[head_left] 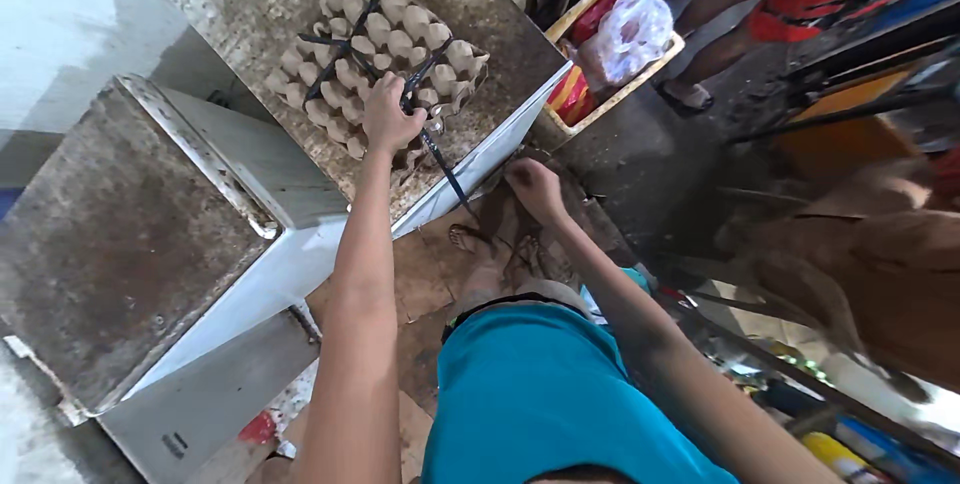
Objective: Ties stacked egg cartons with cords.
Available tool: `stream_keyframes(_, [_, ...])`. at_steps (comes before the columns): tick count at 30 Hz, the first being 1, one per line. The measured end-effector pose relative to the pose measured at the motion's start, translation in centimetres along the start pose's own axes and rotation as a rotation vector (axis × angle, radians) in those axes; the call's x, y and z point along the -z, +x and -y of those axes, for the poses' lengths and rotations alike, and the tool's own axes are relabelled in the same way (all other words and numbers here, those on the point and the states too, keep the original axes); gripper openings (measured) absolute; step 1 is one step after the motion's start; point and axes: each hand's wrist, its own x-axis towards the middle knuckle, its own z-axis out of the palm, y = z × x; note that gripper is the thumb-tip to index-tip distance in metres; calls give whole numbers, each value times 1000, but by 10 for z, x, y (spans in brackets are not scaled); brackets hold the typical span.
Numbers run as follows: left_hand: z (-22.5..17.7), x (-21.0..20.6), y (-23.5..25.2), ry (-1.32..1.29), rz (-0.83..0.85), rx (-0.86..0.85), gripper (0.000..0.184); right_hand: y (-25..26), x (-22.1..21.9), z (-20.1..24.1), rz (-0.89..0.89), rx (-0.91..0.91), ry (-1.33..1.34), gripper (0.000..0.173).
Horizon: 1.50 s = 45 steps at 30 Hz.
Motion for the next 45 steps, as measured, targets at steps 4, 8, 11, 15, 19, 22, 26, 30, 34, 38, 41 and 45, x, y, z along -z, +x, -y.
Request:
stream_keyframes(4, [2,-1,0,-17,-7,-12,43,75,-58,49,4,61,186,33])
stream_keyframes(8, [0,-1,0,-17,-9,-2,40,96,-93,62,-74,18,188,43])
stream_keyframes(11, [0,-1,0,-23,-12,-3,38,96,-99,61,-114,-49,221,40])
stream_keyframes(15, [1,-2,0,-13,-27,-11,37,104,-97,52,-74,-60,298,34])
stream_keyframes(19, [1,-2,1,-11,-15,-2,35,111,-88,45,24,-57,355,35])
stream_keyframes(22, [2,-3,1,-12,-12,7,36,114,-84,43,74,-69,426,33])
stream_keyframes(26, [3,-3,2,-15,-9,7,36,118,-79,45,95,-91,478,28])
stream_keyframes(30, [1,-2,2,-28,4,21,34,121,-74,48,118,-88,471,25])
stream_keyframes(34, [1,-2,1,-45,-3,19,35,122,-72,47,159,-53,402,27])
stream_keyframes(38, [0,-2,0,-37,-7,24,36,120,-75,44,154,16,390,25])
stream_keyframes(41, [0,-2,0,-31,-5,30,36,118,-76,44,170,39,402,23])
stream_keyframes(45, [1,-4,-1,-30,-23,16,32,109,-68,46,225,92,400,23])
